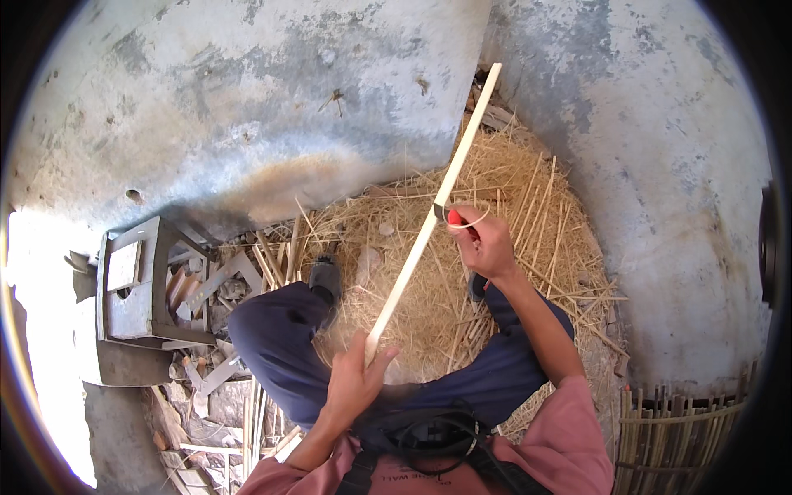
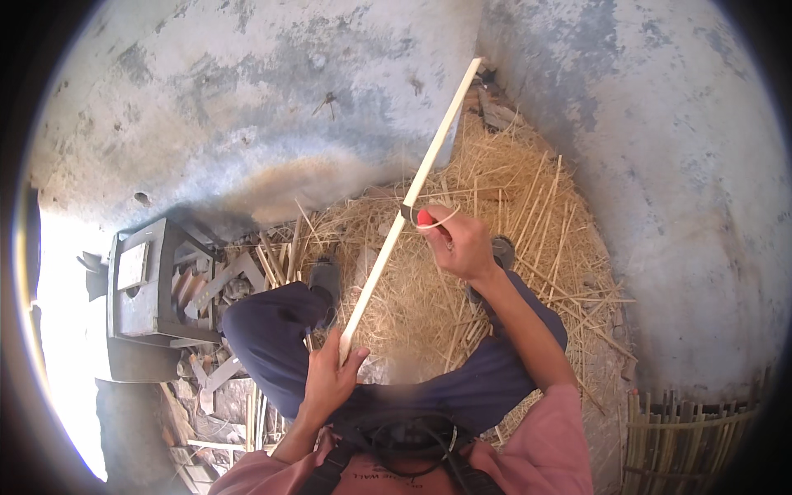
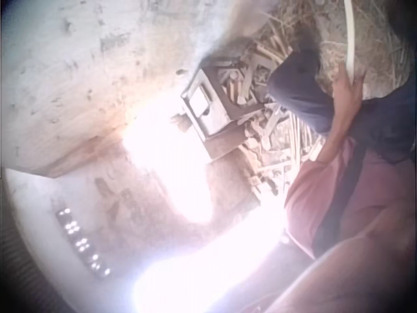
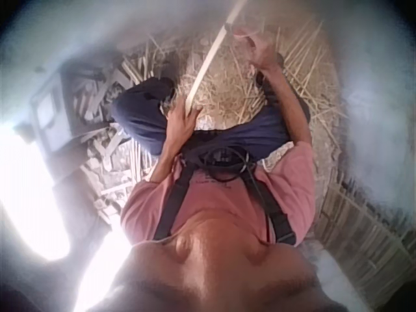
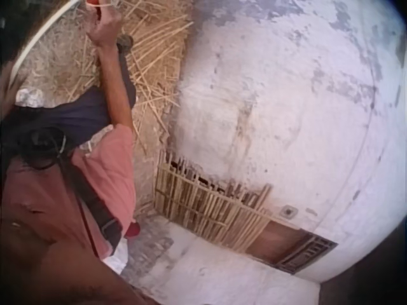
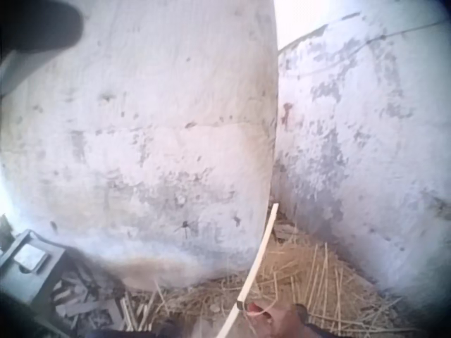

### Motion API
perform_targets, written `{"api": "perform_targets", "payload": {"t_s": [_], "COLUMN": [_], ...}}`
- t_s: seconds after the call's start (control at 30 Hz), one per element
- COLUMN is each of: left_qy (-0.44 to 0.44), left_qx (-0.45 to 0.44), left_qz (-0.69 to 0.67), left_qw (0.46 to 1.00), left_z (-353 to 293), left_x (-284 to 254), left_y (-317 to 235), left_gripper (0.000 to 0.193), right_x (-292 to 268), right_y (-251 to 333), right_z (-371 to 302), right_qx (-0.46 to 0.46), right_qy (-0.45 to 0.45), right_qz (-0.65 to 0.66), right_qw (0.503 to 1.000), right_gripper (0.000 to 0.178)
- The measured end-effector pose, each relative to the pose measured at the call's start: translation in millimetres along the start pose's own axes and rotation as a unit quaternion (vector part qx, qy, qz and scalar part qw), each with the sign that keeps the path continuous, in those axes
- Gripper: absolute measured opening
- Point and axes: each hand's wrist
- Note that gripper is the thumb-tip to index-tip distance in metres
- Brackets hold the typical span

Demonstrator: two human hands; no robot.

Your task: The person whittles a thin strip of bamboo using a utility knife, shaving down the edges and surface of the wood.

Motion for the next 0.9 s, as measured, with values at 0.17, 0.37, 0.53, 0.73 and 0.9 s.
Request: {"api": "perform_targets", "payload": {"t_s": [0.17,0.37,0.53,0.73,0.9], "left_qy": [0.005,0.010,-0.038,-0.098,-0.109], "left_qx": [-0.003,-0.022,-0.033,0.031,0.035], "left_qz": [0.021,0.020,0.024,0.018,0.011], "left_qw": [1.000,1.000,0.998,0.995,0.993], "left_z": [-18.0,-48.2,-38.2,-9.0,12.6], "left_x": [-4.1,-9.3,-19.8,-19.2,-17.5], "left_y": [9.0,20.7,23.7,17.7,10.4], "left_gripper": [0.036,0.033,0.029,0.027,0.025], "right_x": [-7.6,-47.1,-35.0,-1.3,14.9], "right_y": [-14.3,-58.3,-74.2,-62.9,-14.9], "right_z": [12.6,37.3,21.9,-14.6,-13.1], "right_qx": [0.048,0.112,0.284,0.186,0.223], "right_qy": [-0.036,-0.139,-0.080,0.389,0.254], "right_qz": [0.001,-0.007,0.136,-0.016,0.130], "right_qw": [0.998,0.984,0.946,0.902,0.932], "right_gripper": [0.027,0.035,0.037,0.041,0.037]}}
Point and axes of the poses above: each hand's wrist, its own z-axis towards the middle knuckle, its own x-axis out of the palm, y = z × x, and after that the axes turned 6 degrees about z, right-handed
